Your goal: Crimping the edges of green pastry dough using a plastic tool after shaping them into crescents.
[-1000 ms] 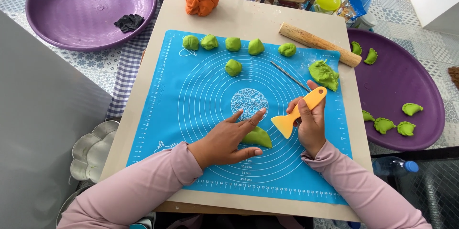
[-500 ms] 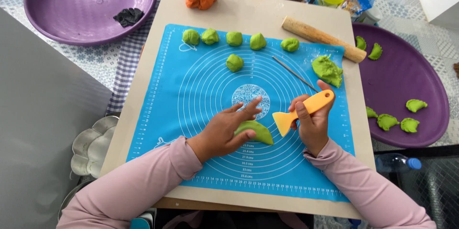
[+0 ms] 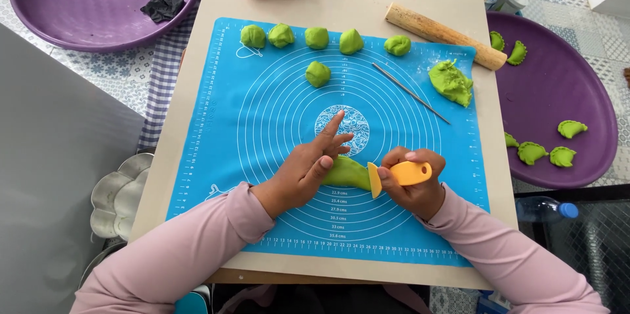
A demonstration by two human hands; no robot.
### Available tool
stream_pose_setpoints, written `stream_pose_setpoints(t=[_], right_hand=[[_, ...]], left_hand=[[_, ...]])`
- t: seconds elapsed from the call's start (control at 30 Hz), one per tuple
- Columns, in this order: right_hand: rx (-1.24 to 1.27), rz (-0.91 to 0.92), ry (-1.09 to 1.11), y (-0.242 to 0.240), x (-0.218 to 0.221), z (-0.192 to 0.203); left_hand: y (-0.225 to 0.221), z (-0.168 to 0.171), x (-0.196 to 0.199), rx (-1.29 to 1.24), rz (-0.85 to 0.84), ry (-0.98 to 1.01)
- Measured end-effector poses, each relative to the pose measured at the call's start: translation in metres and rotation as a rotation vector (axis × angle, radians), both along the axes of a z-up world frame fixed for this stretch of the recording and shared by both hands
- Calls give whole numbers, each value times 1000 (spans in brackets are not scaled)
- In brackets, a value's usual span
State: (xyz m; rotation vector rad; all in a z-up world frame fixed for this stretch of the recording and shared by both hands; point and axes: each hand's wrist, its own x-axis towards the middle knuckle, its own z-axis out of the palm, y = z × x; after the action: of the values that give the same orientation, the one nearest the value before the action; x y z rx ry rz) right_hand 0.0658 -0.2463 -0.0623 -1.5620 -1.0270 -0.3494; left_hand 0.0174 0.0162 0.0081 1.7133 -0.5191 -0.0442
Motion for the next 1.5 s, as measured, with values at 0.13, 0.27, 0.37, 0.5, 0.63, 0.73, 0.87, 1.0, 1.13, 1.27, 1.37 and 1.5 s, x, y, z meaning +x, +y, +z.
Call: stream_pose_setpoints(t=[0.13, 0.27, 0.37, 0.5, 0.63, 0.73, 0.87, 1.0, 1.13, 1.27, 1.37, 1.5], right_hand=[[-13, 20, 19, 0, -2, 3], [-34, 34, 31, 0, -4, -2], [-47, 15, 30, 3, -8, -4], [-105, -29, 31, 4, -8, -11], [-147, -30, 46, 7, -3, -13], [-207, -122, 38, 10, -3, -15], [-287, -152, 4, 8, 0, -19], [-336, -156, 38, 8, 0, -15], [-323, -148, 38, 10, -1, -4], [-288, -149, 53, 13, -2, 3], [-256, -164, 60, 16, -6, 15], [-157, -149, 86, 13, -3, 32]], left_hand=[[0, -1, 0, 9, -1, -10], [0, -3, 0, 12, -4, -13], [0, -4, 1, 19, -5, -17], [0, -3, 0, 32, 2, -27], [-1, -4, 1, 35, 11, -35], [-2, -6, 2, 36, 17, -35], [-2, -6, 2, 41, 20, -33], [-2, -7, 3, 44, 13, -25], [-1, -8, 2, 46, 11, -29], [-1, -8, 1, 44, 12, -37], [-1, -7, 1, 38, 14, -39], [-2, -10, 2, 20, 21, -58]])
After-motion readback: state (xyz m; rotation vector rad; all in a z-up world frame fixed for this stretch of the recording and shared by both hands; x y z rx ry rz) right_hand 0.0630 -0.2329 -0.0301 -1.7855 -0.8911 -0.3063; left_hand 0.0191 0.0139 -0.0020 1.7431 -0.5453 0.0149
